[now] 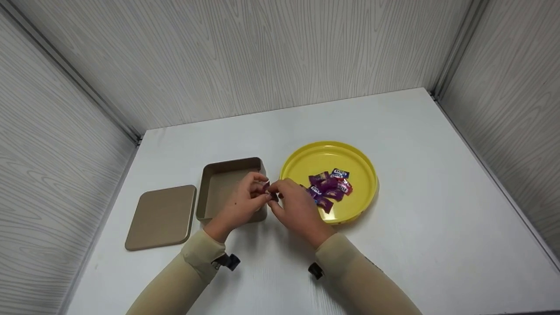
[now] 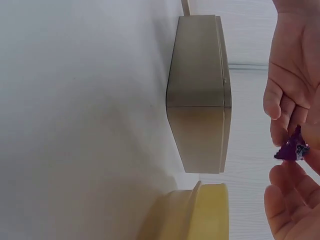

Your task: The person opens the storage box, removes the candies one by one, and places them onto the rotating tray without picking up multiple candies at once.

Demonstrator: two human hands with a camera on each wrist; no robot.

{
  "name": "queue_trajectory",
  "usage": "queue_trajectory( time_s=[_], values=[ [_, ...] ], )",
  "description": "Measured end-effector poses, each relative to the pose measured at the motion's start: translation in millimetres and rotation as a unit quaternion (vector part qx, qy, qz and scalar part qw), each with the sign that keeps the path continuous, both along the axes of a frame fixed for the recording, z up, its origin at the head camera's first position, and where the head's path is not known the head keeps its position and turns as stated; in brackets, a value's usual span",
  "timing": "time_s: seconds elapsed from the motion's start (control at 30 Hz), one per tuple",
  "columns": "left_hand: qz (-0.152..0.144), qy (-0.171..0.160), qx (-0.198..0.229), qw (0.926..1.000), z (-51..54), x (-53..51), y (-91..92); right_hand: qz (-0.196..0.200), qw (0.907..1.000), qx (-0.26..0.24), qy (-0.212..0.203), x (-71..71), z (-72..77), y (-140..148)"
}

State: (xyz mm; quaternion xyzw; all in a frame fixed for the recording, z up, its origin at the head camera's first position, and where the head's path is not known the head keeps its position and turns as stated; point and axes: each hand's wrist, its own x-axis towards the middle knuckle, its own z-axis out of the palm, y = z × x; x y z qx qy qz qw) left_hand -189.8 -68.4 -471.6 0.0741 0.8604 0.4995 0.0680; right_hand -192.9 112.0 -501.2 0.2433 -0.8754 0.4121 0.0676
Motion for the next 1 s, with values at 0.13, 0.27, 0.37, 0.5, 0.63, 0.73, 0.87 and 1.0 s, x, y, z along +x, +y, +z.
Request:
queue_trajectory(
  time_s=[0.13, 0.27, 0.37, 0.5, 0.63, 0.73, 0.87, 1.0],
  values=[
    [0.0, -0.002, -0.028, 0.9996, -1.5, -0.3, 7.1, -0.011, 0.9997, 0.011, 0.021, -0.5, -1.3, 0],
    [-0.006, -0.004, -0.037, 0.9993, -2.9, 1.3, 12.4, -0.027, 0.9981, 0.043, 0.035, -0.7, -0.4, 1],
    [-0.007, -0.018, -0.031, 0.9993, -3.2, 3.2, 16.3, -0.031, 0.9961, 0.073, 0.039, -1.9, -1.1, 2],
    [-0.019, -0.026, -0.023, 0.9992, -4.3, 4.7, 22.2, -0.028, 0.9929, 0.101, 0.056, -8.1, -5.2, 6],
    [-0.041, -0.019, -0.02, 0.9988, -6.7, 4.5, 26.7, -0.025, 0.9915, 0.109, 0.066, -19.1, -10.0, 14],
    [-0.056, -0.017, -0.024, 0.998, -7.4, 4.7, 26.0, -0.03, 0.9919, 0.115, 0.046, -29.3, -13.4, 26],
    [-0.065, 0.001, -0.054, 0.9964, -7.6, 3.8, 19.7, -0.05, 0.9866, 0.155, 0.01, -42.7, -17.0, 43],
    [-0.042, 0.015, -0.08, 0.9958, -8.9, -0.6, 9.7, -0.056, 0.978, 0.199, -0.026, -53.0, -20.6, 55]
  ],
)
